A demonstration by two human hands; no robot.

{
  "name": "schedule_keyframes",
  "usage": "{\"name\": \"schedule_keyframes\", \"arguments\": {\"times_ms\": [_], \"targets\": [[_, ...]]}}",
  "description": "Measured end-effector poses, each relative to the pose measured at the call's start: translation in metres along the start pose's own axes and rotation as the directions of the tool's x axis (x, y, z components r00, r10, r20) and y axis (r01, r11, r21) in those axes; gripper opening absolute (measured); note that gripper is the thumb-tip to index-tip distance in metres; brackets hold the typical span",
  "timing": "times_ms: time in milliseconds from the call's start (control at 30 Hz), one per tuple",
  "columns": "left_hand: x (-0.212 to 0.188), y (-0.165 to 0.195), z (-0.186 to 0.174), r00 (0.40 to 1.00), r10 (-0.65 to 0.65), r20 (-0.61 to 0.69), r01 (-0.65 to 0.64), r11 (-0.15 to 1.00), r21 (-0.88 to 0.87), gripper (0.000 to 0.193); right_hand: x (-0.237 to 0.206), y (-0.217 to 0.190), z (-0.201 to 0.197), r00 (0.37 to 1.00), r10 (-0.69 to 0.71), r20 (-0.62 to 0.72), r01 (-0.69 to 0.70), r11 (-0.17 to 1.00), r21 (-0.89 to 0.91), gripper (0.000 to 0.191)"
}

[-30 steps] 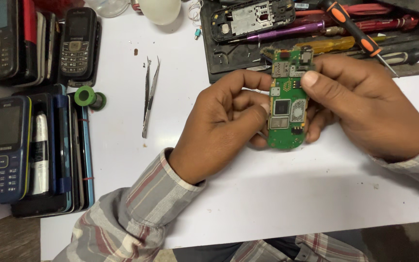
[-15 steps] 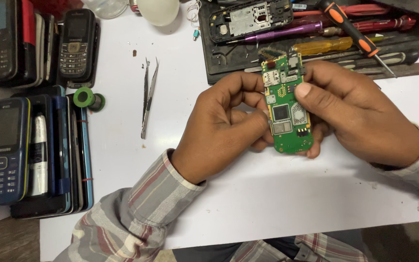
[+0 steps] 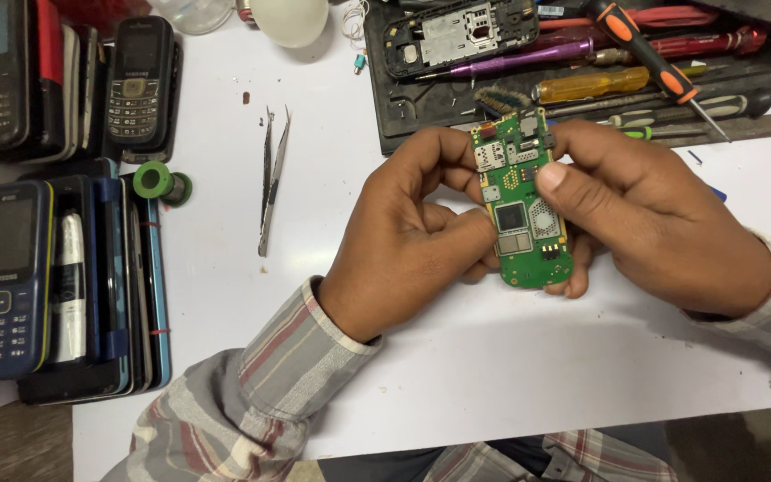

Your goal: The person repairs a disassembled feature phone at a workbench. They use a screwdriver on the phone motherboard, scrape and clean the board with a blue pry tool, brush off debris, handle the board and battery, and work on the phone housing with the pry tool.

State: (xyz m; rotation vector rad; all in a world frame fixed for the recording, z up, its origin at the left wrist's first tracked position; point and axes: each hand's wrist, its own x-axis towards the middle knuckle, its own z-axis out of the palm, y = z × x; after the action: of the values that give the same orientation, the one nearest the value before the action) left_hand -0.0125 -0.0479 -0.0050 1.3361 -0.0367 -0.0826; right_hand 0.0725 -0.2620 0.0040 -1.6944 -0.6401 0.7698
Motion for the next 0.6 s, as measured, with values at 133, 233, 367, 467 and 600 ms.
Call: {"name": "schedule_keyframes", "arguments": {"times_ms": [133, 233, 367, 467, 600], "targets": [[0.0, -0.001, 0.0, 1.0, -0.006, -0.001, 0.006, 1.0, -0.023, 0.043, 0.001, 0.002, 0.0, 1.0, 0.013, 0.0, -0.013, 1.0, 0.02, 0.043], [0.0, -0.002, -0.001, 1.0, -0.014, -0.018, 0.014, 1.0, -0.021, 0.043, 0.001, 0.002, -0.003, 1.0, 0.022, -0.016, -0.021, 0.998, 0.059, 0.04], [0.0, -0.003, 0.0, 0.998, -0.037, -0.059, 0.037, 0.999, 0.005, 0.041, 0.002, 0.003, -0.01, 0.997, 0.068, -0.043, -0.059, 0.983, 0.175, 0.035], [0.001, -0.002, 0.0, 0.999, -0.017, -0.049, 0.016, 1.0, -0.012, 0.046, 0.003, 0.005, -0.01, 0.998, 0.06, 0.001, -0.059, 0.983, 0.172, 0.035], [0.0, -0.001, -0.005, 1.0, 0.0, 0.012, 0.001, 0.994, -0.106, 0.055, 0.002, 0.004, -0.008, 0.996, 0.082, 0.018, -0.084, 0.976, 0.203, 0.034]]}}
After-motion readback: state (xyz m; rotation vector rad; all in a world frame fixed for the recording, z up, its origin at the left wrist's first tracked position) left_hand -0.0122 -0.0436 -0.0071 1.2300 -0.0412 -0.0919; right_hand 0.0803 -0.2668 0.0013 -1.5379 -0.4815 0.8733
